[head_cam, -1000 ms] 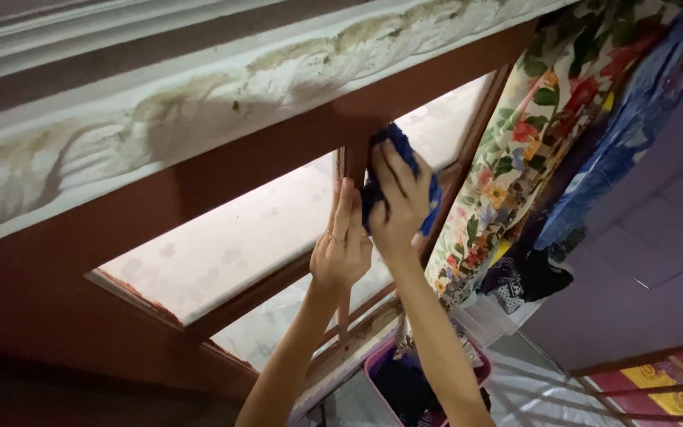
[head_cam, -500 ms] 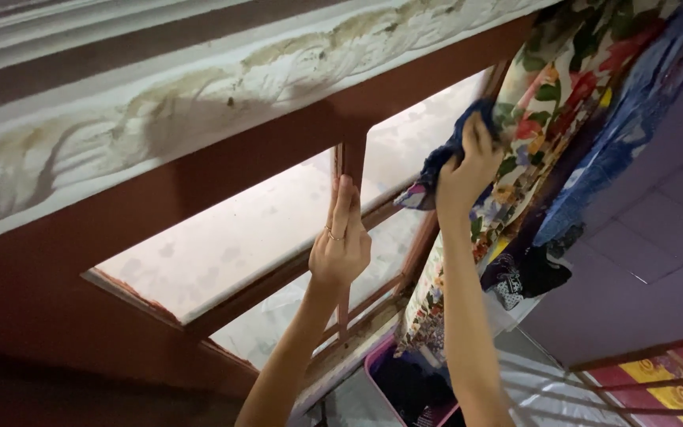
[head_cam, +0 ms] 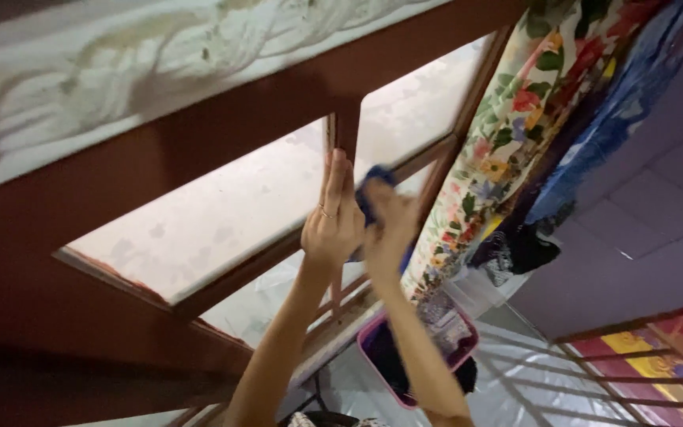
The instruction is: The person wipes the wooden frame and glass panes of a window using a blue cloth. They stand on a chair to reach the upper sections, systematically cleaning the frame and glass surfaces.
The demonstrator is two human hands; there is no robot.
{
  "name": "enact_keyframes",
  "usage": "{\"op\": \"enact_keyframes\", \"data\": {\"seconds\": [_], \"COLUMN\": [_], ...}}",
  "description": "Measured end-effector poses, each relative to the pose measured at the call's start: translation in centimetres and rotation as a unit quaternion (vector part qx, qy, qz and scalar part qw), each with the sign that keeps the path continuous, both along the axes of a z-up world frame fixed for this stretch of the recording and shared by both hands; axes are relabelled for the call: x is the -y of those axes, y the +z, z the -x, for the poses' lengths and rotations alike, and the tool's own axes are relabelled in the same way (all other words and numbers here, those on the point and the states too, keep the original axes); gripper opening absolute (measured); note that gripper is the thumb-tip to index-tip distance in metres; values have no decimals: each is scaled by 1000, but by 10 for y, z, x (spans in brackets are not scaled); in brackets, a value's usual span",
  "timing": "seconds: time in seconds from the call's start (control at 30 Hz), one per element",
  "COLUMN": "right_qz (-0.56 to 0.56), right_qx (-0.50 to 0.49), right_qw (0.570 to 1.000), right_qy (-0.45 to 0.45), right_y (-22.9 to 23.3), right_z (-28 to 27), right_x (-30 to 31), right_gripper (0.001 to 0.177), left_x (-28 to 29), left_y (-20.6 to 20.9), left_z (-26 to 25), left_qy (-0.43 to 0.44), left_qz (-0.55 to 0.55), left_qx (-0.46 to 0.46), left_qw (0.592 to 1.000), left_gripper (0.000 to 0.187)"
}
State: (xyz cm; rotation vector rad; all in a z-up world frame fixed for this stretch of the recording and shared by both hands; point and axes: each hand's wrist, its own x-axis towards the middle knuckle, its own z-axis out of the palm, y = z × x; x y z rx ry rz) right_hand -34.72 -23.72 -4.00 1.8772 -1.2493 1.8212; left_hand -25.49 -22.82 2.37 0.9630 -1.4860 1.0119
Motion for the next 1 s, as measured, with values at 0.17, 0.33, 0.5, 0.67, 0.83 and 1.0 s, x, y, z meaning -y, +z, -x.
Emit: {"op": "enact_keyframes", "data": {"seconds": [0.17,0.33,0.5,0.67,0.83,1.0], "right_qz": [12,41,-28,-88,-52,112], "right_qx": [-55,-101,-1,88,144,30], "right_qw": [997,994,997,977,976,989], "right_qy": [56,-22,-78,172,157,-89], "right_y": [-60,-34,-11,38,52,3], "right_z": [36,66,47,14,70,86], "right_x": [45,81,59,-17,10,115], "right_gripper": [44,53,62,55,55,50], "left_x": [-3,1,-3,-19,-11,-4], "left_y": [-1,-3,0,16,15,-4], "left_z": [-4,-10,-13,-21,-25,-19], "left_qy": [2,-56,-13,54,32,-49], "left_qz": [-15,-37,-15,-12,-20,-40], "left_qx": [-7,-24,0,69,95,17], "left_qw": [1000,997,1000,996,995,998], "left_gripper": [40,47,48,47,49,45]}}
